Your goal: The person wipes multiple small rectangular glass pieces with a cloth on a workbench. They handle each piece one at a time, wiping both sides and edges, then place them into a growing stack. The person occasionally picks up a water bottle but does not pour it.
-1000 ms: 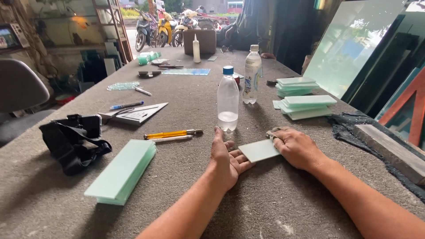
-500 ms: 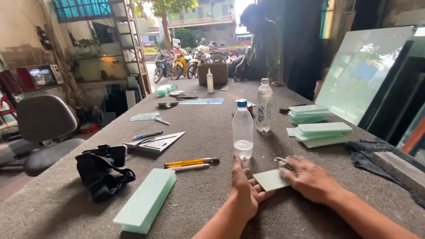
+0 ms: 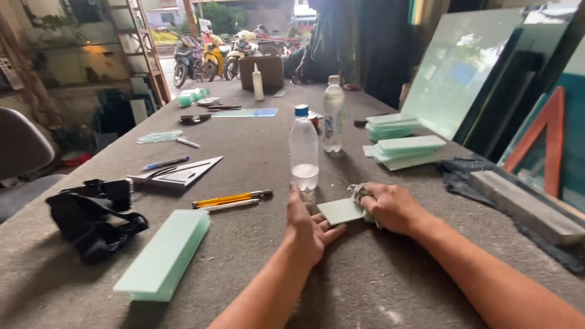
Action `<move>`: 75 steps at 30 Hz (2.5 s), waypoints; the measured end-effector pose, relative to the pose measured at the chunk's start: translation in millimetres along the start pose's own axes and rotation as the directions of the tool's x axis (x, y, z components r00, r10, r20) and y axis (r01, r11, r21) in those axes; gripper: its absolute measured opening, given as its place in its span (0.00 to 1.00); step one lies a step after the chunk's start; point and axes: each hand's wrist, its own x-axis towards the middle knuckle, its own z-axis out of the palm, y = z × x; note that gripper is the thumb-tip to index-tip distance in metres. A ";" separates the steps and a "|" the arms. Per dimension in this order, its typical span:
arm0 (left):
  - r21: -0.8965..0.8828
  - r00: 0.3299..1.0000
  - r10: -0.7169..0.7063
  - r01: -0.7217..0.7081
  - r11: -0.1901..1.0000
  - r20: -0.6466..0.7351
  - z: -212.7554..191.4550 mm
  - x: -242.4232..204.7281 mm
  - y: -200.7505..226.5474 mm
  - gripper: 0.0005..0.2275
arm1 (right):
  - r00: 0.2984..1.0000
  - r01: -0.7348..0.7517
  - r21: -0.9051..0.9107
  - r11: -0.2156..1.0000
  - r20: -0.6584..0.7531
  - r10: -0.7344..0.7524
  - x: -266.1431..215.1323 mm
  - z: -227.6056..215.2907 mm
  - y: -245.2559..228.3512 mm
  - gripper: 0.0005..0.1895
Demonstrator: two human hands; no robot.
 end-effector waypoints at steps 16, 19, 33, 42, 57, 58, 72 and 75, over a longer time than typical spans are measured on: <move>0.091 0.995 -0.041 0.033 0.995 0.095 -16.4 30.4 -7.0 0.49 | 0.984 -0.099 -0.115 0.988 0.136 0.114 -11.3 -22.6 -19.1 0.22; 0.124 0.997 -0.031 0.023 0.992 0.064 -9.4 26.3 -5.0 0.45 | 0.985 0.071 0.056 0.996 0.154 -0.079 -32.4 -29.1 -73.3 0.22; 0.119 0.991 -0.075 0.062 0.991 0.109 -24.6 39.8 -8.1 0.44 | 0.984 0.035 0.090 0.995 0.170 -0.050 -0.3 2.2 -37.4 0.26; 0.079 0.986 -0.138 0.130 0.988 0.098 -22.0 25.4 4.3 0.46 | 0.931 0.075 0.176 0.982 0.340 -0.132 -8.5 -34.3 -52.5 0.18; 0.092 0.977 -0.150 0.137 0.986 0.154 -32.9 60.6 -9.3 0.46 | 0.891 0.411 0.249 0.877 0.093 -0.444 -18.6 8.1 -53.8 0.20; 0.094 0.977 -0.147 0.134 0.987 0.154 -30.0 52.8 -6.6 0.46 | 0.891 0.413 0.250 0.876 0.090 -0.446 -18.0 2.7 -49.4 0.20; 0.309 0.985 0.076 -0.121 0.943 0.155 -15.0 47.4 -20.8 0.25 | 0.991 -0.082 -0.190 0.978 -0.120 0.060 -6.1 -31.9 21.3 0.20; 0.507 0.952 0.250 -0.306 0.806 0.177 -11.4 58.5 -37.1 0.24 | 0.965 0.063 0.175 0.982 -0.264 -0.015 -36.3 -58.6 -22.8 0.17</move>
